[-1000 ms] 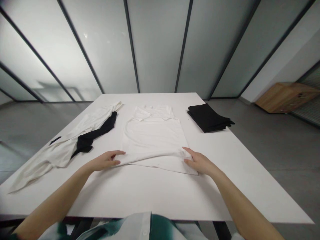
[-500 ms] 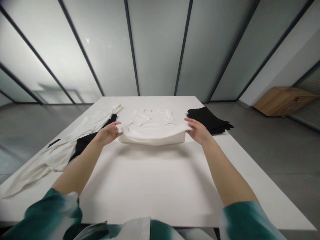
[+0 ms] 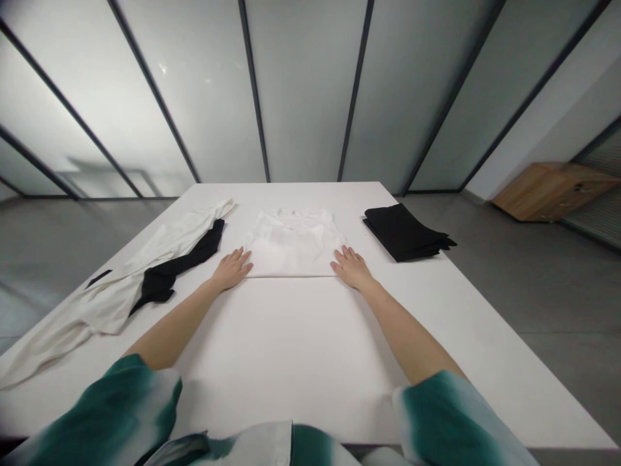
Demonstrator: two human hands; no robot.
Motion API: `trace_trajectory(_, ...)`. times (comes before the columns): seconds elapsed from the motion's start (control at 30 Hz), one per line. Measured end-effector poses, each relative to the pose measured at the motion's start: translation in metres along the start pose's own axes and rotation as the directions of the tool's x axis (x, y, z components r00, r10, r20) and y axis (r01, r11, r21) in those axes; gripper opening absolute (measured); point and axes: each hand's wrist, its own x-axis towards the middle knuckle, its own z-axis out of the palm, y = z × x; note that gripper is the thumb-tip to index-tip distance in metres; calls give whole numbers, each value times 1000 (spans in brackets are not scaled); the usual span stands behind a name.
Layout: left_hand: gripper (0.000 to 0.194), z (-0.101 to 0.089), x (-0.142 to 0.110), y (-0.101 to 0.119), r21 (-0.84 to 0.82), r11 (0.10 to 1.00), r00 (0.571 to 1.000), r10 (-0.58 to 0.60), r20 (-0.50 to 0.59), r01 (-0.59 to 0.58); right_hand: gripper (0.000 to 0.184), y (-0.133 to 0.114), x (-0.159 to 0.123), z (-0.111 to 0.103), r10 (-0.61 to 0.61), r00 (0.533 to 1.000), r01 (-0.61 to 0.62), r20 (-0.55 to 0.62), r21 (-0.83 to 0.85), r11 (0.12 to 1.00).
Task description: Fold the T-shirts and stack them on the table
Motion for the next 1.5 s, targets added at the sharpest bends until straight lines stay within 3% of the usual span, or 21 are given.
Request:
trace_trajectory(0.17, 53, -8, -24, 5, 108, 994, 996, 21, 86, -31, 56, -10, -31, -6, 10, 999, -4, 45, -121, 993)
trace_trajectory(0.33, 46, -24, -58, 4, 62, 993, 987, 87, 132, -96, 51, -14, -79, -19, -62, 996, 71, 65, -153, 986)
trace_trajectory(0.43, 42, -35, -62, 3, 42, 998, 986, 43, 161, -50, 41, -9, -88, -37, -81, 991, 91, 111, -92, 992)
trace_trajectory(0.6, 41, -37, -18, 1, -31, 987, 984, -159, -78, 157, 38, 2, -49, -60, 182, 983, -180, -25, 63, 982)
trace_trajectory(0.7, 28, -27, 12, 0, -141, 955, 962, -269, -44, 260, 36, 3, -20, -54, 286, 958, -286, 9, 76, 955)
trace_trajectory(0.8, 19, -17, 26, -4, -310, 901, 945, -325, -24, 302, 25, 3, -6, -42, 270, 962, -272, 32, 83, 959)
trace_trajectory(0.93, 24, -15, 22, -10, -653, 722, 947, -320, -23, 228, 19, 12, -5, -32, 284, 951, -242, -122, 277, 930)
trace_trajectory(1.07, 34, -25, 16, -18, -866, 471, 949, -315, 15, 170, 21, 27, -7, -32, 406, 884, -212, -231, 577, 789)
trace_trajectory(1.17, 41, -35, 19, -23, -919, 366, 955, -296, 36, 148, 24, 36, -2, -36, 519, 827, -212, -216, 735, 644)
trace_trajectory(1.23, 44, -40, 27, -25, -928, 338, 958, -281, 60, 157, 26, 40, 6, -40, 564, 806, -199, -180, 814, 545)
trace_trajectory(1.33, 41, -46, 47, -26, -926, 339, 959, -276, 67, 163, 27, 43, 23, -48, 573, 810, -176, -123, 882, 438)
trace_trajectory(1.5, 32, -51, 96, -22, -907, 387, 936, -353, 18, 164, 17, 41, 66, -61, 601, 794, -173, -96, 911, 374)
